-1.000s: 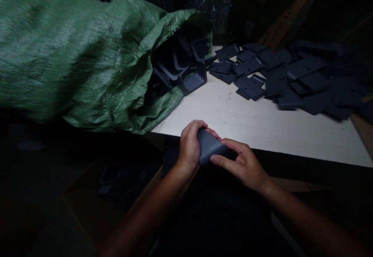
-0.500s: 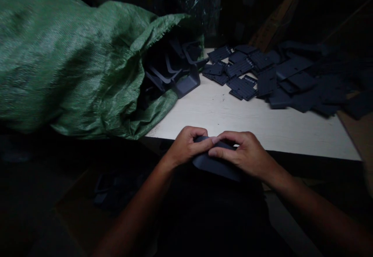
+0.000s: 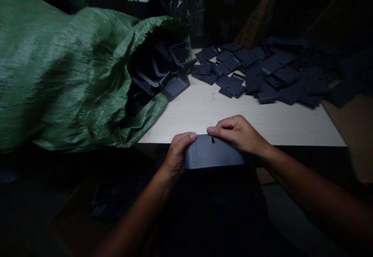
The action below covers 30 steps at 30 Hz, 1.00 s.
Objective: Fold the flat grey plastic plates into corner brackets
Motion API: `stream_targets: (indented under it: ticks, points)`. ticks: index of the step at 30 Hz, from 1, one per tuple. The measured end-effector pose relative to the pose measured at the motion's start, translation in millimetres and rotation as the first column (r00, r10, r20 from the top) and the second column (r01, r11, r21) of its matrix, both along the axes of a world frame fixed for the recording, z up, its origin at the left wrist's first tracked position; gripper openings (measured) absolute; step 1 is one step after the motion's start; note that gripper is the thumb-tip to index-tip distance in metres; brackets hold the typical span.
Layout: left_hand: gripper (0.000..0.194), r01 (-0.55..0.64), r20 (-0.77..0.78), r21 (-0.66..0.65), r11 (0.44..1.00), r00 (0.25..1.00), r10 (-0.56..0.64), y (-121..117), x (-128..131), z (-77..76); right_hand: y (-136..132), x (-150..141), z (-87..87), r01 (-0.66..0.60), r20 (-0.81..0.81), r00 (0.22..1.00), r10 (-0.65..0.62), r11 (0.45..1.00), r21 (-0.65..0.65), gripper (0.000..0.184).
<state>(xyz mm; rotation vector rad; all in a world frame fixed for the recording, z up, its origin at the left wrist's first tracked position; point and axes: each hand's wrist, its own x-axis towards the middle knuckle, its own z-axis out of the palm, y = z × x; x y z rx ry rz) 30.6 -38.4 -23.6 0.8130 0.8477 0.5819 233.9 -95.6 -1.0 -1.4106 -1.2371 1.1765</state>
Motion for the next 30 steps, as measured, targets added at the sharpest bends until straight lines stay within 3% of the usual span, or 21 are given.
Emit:
stream_targets:
  ticks: [3,5,8,10,11,13,15,18,20,22,24,27,30]
  points:
    - [0.044,0.121,-0.014,0.04,0.992,0.993,-0.121,1.0,1.4,2.0,10.8,10.9,2.6,-0.058,0.036,0.998,0.06,0.996,-0.067,0.057]
    - [0.042,0.111,-0.028,0.056,0.992,0.994,-0.11,4.3,0.9,2.9,15.0,17.3,2.8,0.019,0.122,0.992,-0.023,0.999,0.032,0.052]
    - [0.04,-0.08,-0.027,0.125,0.989,0.996,0.084,12.5,-3.0,2.8,14.7,26.4,5.4,0.241,0.244,0.915,-0.32,0.921,0.305,0.036]
    - [0.039,-0.265,0.013,0.205,0.942,0.963,0.268,18.5,-6.6,1.8,9.8,28.9,7.8,0.376,0.191,0.869,-0.457,0.86,0.345,0.032]
    - [0.038,-0.346,0.04,0.248,0.905,0.937,0.348,21.0,-8.1,1.0,6.3,27.6,8.2,0.412,0.135,0.874,-0.466,0.86,0.3,0.034]
    - [0.035,-0.431,0.08,0.326,0.842,0.899,0.43,23.7,-9.8,-0.9,-0.9,18.6,6.2,0.375,-0.017,0.927,-0.376,0.917,0.138,0.038]
    - [0.031,-0.402,0.071,0.381,0.832,0.91,0.408,22.5,-9.5,-3.0,-6.2,2.3,0.7,0.221,-0.216,0.951,-0.222,0.975,-0.028,0.04]
    - [0.032,-0.23,-0.011,0.43,0.873,0.965,0.26,15.0,-7.3,-4.7,-6.9,-25.3,-8.8,0.033,-0.547,0.829,-0.117,0.986,-0.161,0.043]
    - [0.031,-0.163,-0.03,0.424,0.891,0.981,0.193,10.2,-6.7,-3.2,-4.9,-37.5,-12.5,0.032,-0.678,0.724,-0.13,0.987,-0.156,0.041]
    - [0.031,-0.171,0.021,0.382,0.908,0.984,0.177,8.1,-7.2,0.3,-5.1,-42.0,-12.9,0.063,-0.702,0.701,-0.12,0.992,-0.107,0.038]
    - [0.035,-0.174,0.1,0.288,0.942,0.983,0.151,9.0,-7.6,4.8,-9.1,-40.4,-11.6,0.032,-0.615,0.787,-0.053,0.998,-0.045,0.035]
    - [0.048,-0.091,0.158,0.112,0.99,0.985,0.073,14.4,-5.0,11.2,-19.0,-33.8,-10.1,-0.089,-0.243,0.966,0.091,0.996,0.022,0.025]
    - [0.052,0.075,0.152,-0.049,0.996,0.986,-0.066,21.6,1.7,17.4,-26.3,-29.9,-9.5,-0.237,0.151,0.963,0.221,0.967,0.094,0.013]
